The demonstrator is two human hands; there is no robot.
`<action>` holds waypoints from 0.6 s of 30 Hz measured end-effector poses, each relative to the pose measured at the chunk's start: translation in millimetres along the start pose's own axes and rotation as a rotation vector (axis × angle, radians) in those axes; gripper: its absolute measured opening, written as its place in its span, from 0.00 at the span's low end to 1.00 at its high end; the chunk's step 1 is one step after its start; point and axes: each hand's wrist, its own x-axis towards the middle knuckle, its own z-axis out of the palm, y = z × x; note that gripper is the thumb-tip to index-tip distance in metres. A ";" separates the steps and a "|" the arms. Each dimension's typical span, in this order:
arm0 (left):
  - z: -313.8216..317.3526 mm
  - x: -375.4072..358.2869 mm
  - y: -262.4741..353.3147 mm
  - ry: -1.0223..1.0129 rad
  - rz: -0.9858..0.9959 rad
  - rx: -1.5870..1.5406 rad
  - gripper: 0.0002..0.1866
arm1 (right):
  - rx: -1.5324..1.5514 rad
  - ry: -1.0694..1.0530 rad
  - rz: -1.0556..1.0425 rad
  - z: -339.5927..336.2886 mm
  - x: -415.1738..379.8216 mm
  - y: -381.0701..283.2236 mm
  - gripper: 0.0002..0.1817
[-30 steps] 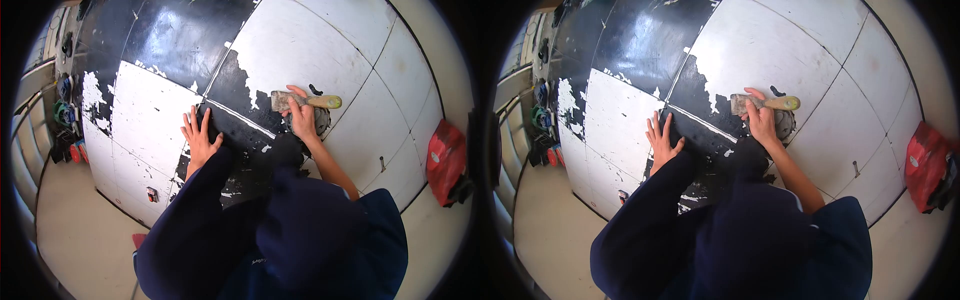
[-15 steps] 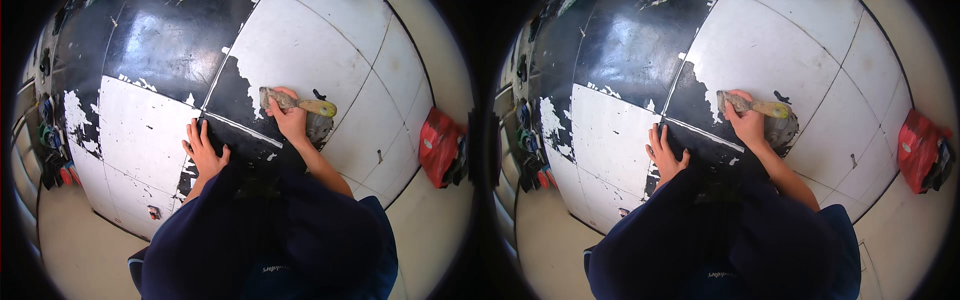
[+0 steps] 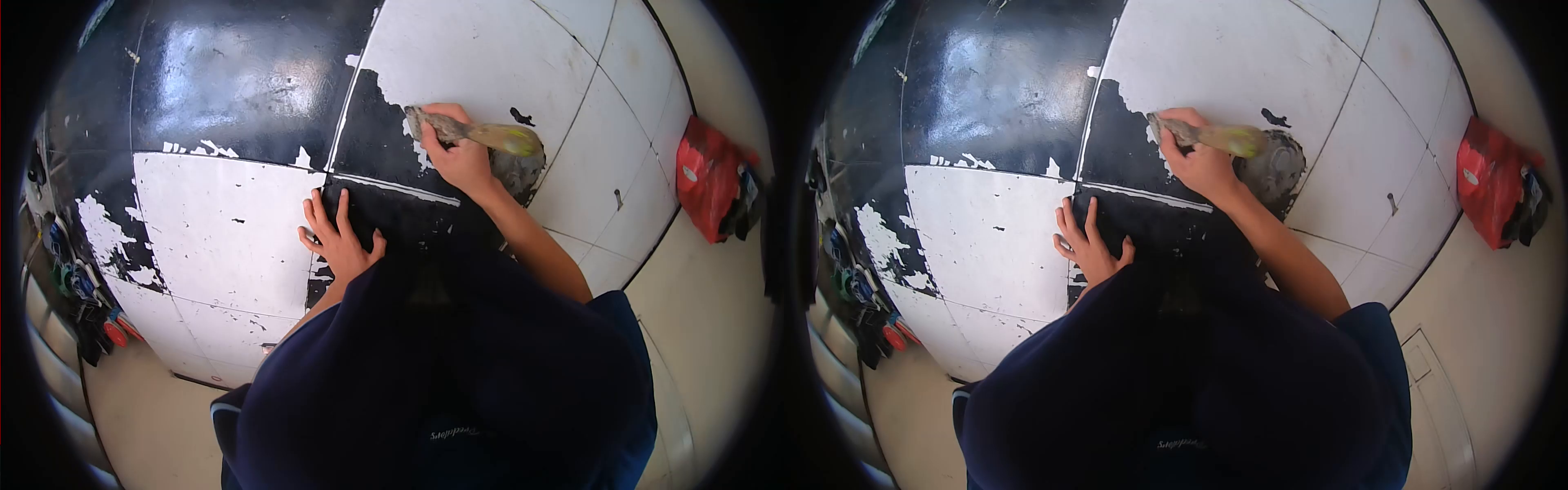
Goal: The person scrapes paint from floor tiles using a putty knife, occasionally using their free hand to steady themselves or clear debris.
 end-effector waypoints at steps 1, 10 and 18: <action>-0.1 -1.8 -0.1 0.000 0.001 -0.003 0.50 | -0.019 0.044 0.008 -3.4 1.8 2.8 0.09; 1.4 -0.4 -1.2 0.012 -0.013 0.000 0.47 | 0.077 -0.071 0.018 -3.1 17.5 6.4 0.09; -2.8 -0.1 5.3 0.035 -0.052 -0.030 0.45 | 0.021 -0.060 -0.013 -9.1 20.3 10.3 0.11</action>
